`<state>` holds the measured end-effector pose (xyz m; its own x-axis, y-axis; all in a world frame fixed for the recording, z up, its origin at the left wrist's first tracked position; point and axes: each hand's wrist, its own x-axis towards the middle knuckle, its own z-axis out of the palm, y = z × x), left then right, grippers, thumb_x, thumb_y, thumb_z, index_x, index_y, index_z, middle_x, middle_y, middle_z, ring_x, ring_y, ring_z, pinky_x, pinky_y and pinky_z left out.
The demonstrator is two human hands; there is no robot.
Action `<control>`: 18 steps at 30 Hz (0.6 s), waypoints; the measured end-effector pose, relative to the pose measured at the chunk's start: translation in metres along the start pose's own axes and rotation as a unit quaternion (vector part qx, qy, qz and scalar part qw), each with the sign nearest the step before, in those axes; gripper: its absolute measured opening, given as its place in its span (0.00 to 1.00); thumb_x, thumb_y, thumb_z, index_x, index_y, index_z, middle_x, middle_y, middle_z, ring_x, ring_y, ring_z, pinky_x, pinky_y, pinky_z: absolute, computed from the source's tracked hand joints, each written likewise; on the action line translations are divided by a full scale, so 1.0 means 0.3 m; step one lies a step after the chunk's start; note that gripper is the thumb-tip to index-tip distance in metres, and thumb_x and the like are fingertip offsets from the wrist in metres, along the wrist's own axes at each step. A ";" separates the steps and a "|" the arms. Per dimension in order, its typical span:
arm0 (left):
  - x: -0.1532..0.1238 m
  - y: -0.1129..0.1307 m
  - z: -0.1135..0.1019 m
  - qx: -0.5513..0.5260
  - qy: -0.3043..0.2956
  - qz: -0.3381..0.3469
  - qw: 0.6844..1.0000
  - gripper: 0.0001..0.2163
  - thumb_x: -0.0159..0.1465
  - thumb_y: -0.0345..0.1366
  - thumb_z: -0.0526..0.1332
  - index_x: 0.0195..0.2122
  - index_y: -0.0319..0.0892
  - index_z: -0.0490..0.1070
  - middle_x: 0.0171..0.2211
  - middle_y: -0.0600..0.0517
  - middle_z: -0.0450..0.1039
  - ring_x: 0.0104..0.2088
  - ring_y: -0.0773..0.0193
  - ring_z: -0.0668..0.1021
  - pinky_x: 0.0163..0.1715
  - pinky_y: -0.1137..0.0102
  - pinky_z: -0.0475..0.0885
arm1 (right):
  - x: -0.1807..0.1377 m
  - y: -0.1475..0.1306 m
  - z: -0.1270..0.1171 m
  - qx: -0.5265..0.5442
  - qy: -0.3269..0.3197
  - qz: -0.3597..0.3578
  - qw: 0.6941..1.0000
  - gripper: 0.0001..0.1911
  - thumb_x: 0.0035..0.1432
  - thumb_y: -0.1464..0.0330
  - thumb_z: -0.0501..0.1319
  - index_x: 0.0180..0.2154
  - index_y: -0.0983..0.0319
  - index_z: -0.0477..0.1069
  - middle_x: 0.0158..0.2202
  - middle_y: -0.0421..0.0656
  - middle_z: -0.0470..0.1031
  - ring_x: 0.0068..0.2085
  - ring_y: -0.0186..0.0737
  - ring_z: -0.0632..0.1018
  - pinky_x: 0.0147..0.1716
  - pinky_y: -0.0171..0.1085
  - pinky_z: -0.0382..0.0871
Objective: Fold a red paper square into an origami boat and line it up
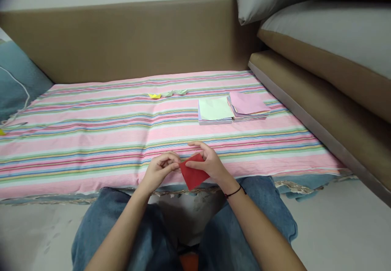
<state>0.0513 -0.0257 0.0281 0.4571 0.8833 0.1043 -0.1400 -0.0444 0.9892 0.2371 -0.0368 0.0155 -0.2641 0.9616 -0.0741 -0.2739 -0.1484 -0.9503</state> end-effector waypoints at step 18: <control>0.008 -0.024 0.005 0.034 0.000 -0.007 0.999 0.06 0.60 0.37 0.58 0.31 0.39 0.66 0.31 0.54 0.63 0.26 0.70 0.73 0.27 0.73 0.72 | 0.001 0.009 0.019 0.014 0.034 0.025 0.999 0.31 0.42 0.67 0.70 0.49 0.57 0.63 0.27 0.38 0.76 0.27 0.36 0.76 0.27 0.33 0.66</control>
<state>0.0548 -0.0241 0.0215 0.4581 0.8842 0.0908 -0.0732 -0.0643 0.9952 0.2310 -0.0382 0.0145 -0.2148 0.9662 -0.1426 -0.2876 -0.2021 -0.9362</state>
